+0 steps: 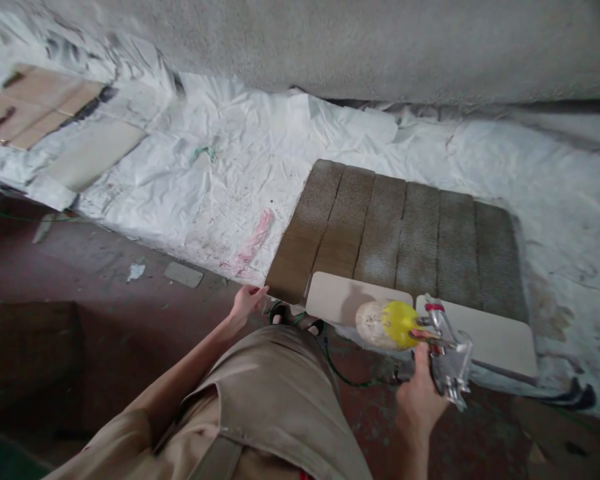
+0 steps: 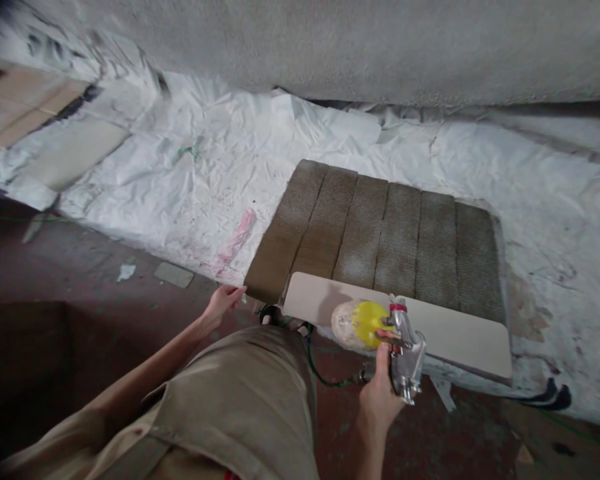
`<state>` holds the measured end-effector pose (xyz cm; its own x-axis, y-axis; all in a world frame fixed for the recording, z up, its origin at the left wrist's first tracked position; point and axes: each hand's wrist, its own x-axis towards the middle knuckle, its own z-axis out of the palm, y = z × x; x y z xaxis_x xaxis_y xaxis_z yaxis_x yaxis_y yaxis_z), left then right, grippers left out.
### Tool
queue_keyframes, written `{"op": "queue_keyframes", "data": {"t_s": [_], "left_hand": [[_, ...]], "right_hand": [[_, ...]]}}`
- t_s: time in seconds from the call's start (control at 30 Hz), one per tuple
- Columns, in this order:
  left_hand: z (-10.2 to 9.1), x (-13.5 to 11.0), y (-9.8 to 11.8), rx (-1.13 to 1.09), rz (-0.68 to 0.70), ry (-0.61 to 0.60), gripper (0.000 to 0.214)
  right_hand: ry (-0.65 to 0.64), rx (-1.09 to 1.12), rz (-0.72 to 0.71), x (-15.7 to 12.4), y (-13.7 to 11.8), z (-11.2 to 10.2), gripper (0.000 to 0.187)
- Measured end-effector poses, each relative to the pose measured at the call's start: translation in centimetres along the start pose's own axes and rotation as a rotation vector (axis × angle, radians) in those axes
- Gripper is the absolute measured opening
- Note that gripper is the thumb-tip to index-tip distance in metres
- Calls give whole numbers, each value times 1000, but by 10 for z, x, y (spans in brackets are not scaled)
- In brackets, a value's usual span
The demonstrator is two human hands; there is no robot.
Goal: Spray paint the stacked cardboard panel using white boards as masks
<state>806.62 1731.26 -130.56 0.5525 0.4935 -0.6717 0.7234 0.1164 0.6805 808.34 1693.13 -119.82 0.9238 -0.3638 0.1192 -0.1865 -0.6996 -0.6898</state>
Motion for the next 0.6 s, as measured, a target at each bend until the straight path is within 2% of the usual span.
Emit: {"op": "queue_keyframes", "data": {"t_s": [0.07,0.23,0.37,0.5,0.6], "left_hand": [[5,-2,-3,-99,-86,-111,38],[10,-2,-8,-367,-253,-240,39],[9,-2,-9,-450,-256,-242,35],[10,-6,-6,-488,-237,-246,31],[12,-11,0,-482,-202,-211,29]], "right_hand": [[-2,36,12,1,0,-1,47],[-51,-57,-98,-1,3,-3,42],[-66,-148,-201,-3,10,-4,44],[-70,-137,-181,-4,16,-4,43],[-84,-165,-235,-4,15,-3,42]]}}
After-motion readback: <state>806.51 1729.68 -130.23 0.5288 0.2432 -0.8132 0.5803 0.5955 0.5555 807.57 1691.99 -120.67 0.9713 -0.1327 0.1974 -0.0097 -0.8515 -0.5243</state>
